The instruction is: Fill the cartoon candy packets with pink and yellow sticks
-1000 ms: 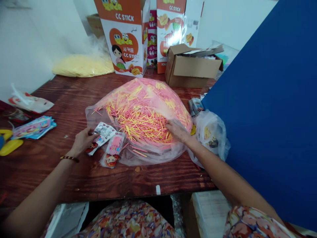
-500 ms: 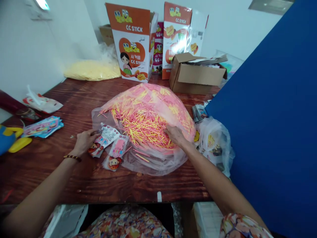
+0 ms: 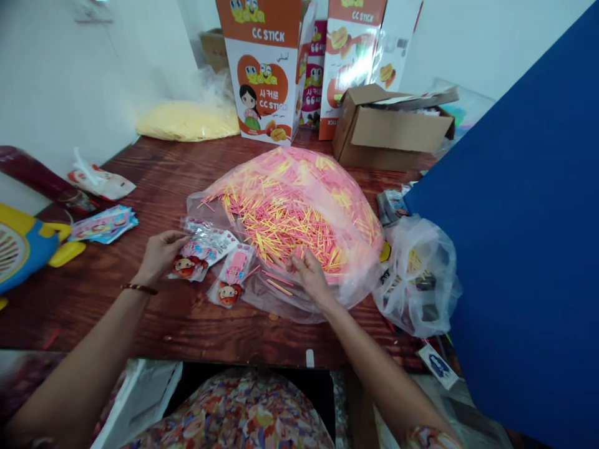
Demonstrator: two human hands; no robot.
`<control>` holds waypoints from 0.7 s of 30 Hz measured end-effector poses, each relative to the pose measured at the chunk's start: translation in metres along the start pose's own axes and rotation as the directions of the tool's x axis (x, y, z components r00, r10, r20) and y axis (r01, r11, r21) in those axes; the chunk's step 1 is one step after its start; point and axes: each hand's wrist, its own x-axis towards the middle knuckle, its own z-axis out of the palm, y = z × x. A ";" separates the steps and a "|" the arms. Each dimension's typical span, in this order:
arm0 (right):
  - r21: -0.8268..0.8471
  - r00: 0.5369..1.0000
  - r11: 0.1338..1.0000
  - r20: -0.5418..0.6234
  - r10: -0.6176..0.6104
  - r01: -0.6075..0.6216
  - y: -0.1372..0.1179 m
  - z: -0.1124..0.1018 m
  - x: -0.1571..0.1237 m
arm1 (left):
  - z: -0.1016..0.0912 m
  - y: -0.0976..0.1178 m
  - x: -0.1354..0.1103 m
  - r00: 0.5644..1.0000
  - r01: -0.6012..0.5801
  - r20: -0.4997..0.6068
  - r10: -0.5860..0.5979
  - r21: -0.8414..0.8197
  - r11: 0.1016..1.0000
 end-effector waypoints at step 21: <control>0.092 0.990 0.988 -0.040 0.132 -0.128 0.016 0.021 -0.022 | -0.016 0.072 -0.043 0.993 0.119 0.074 -0.097 -0.399 0.909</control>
